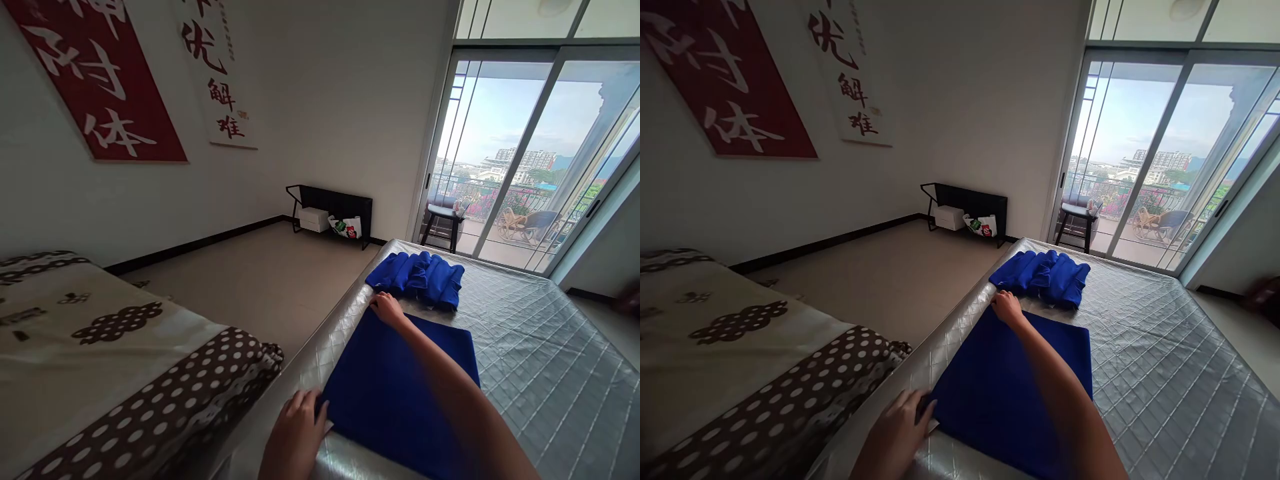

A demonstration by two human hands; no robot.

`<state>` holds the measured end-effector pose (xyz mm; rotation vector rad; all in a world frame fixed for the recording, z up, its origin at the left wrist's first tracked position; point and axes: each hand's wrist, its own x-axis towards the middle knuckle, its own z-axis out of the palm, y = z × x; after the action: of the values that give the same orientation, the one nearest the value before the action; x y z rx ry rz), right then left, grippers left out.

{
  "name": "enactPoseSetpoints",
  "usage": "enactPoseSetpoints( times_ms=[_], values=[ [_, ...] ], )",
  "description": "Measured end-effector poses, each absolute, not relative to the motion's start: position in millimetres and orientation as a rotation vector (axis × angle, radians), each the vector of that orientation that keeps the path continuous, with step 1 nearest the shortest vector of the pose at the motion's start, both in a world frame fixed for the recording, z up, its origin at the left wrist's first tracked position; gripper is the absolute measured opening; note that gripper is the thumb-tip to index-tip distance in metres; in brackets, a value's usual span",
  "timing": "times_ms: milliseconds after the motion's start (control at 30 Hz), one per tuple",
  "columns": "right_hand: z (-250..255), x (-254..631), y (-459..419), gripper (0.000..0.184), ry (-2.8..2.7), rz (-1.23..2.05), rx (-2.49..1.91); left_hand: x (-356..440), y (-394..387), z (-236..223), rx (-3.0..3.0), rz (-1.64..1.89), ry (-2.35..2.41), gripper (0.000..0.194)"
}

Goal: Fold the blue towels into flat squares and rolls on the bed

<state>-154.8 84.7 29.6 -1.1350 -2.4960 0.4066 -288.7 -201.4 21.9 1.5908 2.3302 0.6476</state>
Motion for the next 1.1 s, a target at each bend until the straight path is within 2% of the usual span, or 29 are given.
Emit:
enactPoseSetpoints(
  times_ms=[233,400,533,667,767,933,1100],
  values=[
    [59.1,-139.8,68.3,0.020,-2.408,0.475,-1.079,-287.1,-200.8,39.9,1.628,0.548,2.237,0.026],
    [102.8,-96.3,59.0,0.018,-2.251,0.605,-0.778,-281.7,-203.3,50.5,1.582,0.603,2.242,0.032],
    [138.1,-47.4,42.2,0.020,-2.185,0.562,-0.746,-280.2,-203.6,61.5,1.574,0.774,2.305,0.041],
    [170.5,4.2,14.5,0.025,-2.084,0.541,-0.760,-274.2,-210.9,81.9,1.767,1.108,2.186,0.041],
    [197.3,41.5,-11.1,0.027,-2.012,0.496,-0.784,-259.9,-222.8,111.6,1.888,1.328,2.014,0.044],
    [244.9,101.3,-54.3,0.032,-1.789,0.314,-0.844,-224.4,-243.1,189.1,2.069,1.576,1.912,0.043],
    [273.8,148.8,-87.5,0.038,-1.601,0.340,-0.919,-197.6,-236.8,252.8,2.157,1.588,1.921,0.041]
  ],
)
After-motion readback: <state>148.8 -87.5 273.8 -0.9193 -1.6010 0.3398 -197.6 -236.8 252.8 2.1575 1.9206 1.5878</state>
